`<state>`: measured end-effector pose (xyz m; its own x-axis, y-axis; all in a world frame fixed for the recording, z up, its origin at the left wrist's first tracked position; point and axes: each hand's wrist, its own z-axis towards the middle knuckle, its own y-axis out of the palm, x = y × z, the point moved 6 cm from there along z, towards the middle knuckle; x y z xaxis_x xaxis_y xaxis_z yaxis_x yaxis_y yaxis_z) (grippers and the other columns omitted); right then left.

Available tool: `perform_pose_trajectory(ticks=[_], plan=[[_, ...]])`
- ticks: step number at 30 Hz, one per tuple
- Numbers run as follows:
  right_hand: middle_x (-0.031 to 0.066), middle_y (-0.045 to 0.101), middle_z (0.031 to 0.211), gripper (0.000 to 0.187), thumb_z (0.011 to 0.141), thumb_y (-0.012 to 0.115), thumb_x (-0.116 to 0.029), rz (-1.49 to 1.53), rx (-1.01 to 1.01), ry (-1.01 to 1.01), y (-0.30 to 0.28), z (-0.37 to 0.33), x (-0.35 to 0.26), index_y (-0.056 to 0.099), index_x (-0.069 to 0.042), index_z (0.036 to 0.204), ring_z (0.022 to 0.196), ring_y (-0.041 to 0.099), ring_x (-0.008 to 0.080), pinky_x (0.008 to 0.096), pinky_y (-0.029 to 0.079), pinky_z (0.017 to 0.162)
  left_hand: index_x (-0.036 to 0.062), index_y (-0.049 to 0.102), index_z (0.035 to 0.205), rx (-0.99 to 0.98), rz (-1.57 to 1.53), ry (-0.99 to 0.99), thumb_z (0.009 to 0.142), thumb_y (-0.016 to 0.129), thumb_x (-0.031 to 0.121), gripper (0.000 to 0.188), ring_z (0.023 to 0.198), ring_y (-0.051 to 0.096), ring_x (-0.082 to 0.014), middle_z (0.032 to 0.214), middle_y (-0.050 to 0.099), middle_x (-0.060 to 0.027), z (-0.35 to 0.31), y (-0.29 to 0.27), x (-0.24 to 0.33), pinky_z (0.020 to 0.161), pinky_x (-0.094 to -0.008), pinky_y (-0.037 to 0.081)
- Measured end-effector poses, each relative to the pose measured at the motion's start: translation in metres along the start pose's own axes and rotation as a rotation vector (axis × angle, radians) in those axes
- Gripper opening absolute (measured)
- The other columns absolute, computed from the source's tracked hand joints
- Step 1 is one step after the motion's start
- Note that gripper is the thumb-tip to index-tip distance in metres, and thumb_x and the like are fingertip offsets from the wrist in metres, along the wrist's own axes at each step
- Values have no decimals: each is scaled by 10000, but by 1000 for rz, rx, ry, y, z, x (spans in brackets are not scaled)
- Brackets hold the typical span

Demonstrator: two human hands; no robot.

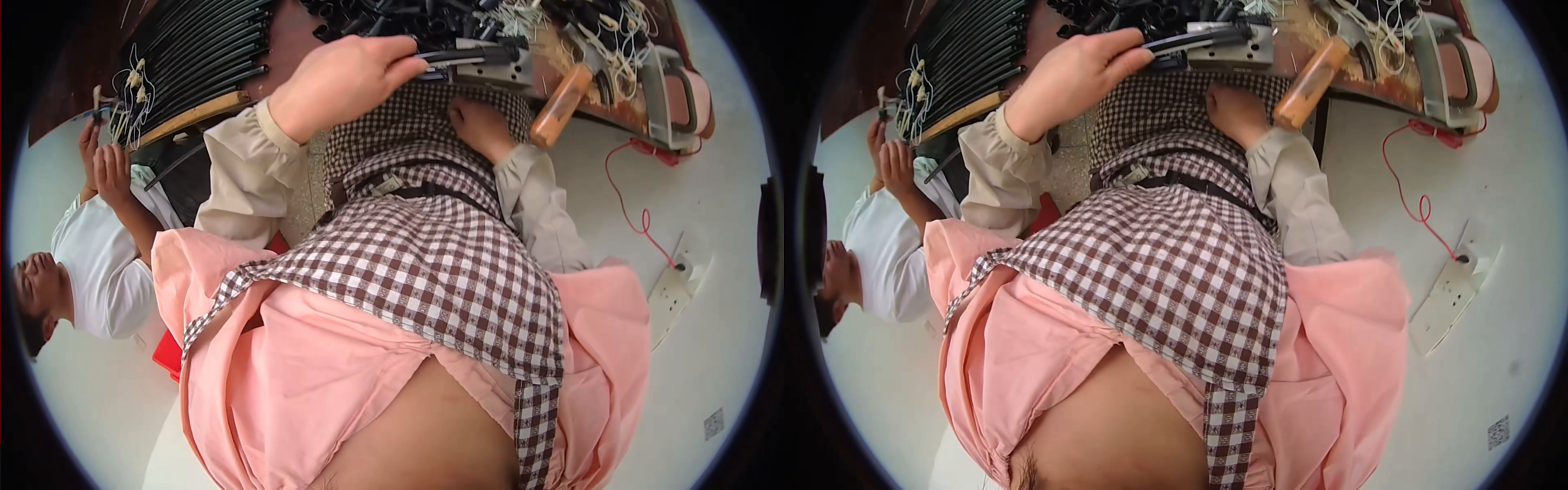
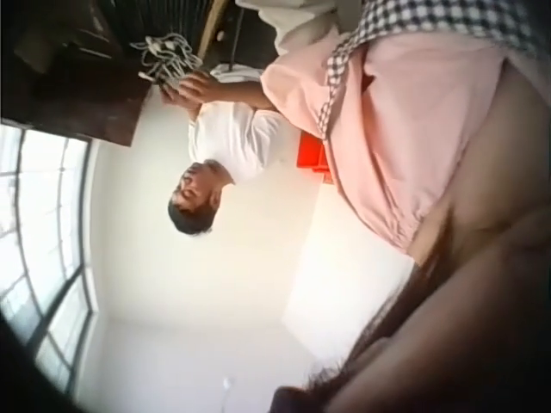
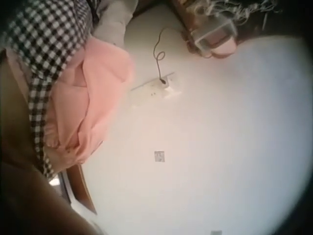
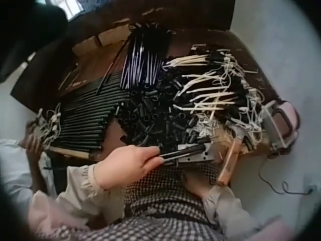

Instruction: Assemble electrical wiring components by attaching connectors to cables on a workbench.

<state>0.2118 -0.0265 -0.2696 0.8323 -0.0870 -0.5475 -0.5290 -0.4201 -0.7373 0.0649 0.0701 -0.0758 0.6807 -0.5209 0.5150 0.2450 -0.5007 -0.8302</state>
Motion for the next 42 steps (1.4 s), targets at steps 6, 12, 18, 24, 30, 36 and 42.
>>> perform_pose_trajectory(ticks=[6,12,18,24,30,36,42], plan=[[149,634,865,186,860,518,-249,30,21,-71,13,3,10,592,-99,943,829,611,347,456,481,720,29,572,866,-128,-62,-74,925,511,275,260,721,590,-369,751,598,-188,18,-2,7,622,-434,454],[137,639,836,187,852,519,-231,51,-21,-39,25,5,20,602,-108,965,821,618,336,456,484,719,6,584,862,-133,-113,-133,937,506,255,271,677,597,-327,734,609,-161,30,11,-6,599,-398,452],[139,637,890,198,841,524,-226,5,113,-204,14,45,9,609,-105,972,822,620,336,456,487,718,49,582,888,-68,-83,-43,922,510,322,284,733,611,-351,781,630,-169,32,19,-18,622,-432,475],[132,615,977,222,869,510,-237,596,756,-404,44,96,-3,601,-93,1012,875,605,256,393,486,796,88,578,900,26,69,-3,909,517,366,284,765,613,-374,809,638,-174,15,9,32,637,-463,486],[136,558,1200,451,924,363,-444,409,-176,-81,-78,-41,-43,533,-152,1223,1099,524,289,379,404,918,71,527,848,115,68,-108,912,538,292,230,680,572,-408,708,590,-187,-22,-26,71,566,-477,438],[128,567,1189,413,911,413,-402,462,-132,-65,-46,12,-87,546,-152,1213,1093,527,290,391,404,916,74,502,854,93,72,-130,915,534,292,229,654,565,-402,668,577,-176,-38,-30,89,547,-482,427],[111,600,1089,287,876,543,-259,774,102,-239,14,34,-34,589,-129,1128,1005,559,270,405,432,879,96,499,839,110,14,-130,919,513,317,235,621,585,-382,635,593,-151,-40,-36,98,527,-484,446]])
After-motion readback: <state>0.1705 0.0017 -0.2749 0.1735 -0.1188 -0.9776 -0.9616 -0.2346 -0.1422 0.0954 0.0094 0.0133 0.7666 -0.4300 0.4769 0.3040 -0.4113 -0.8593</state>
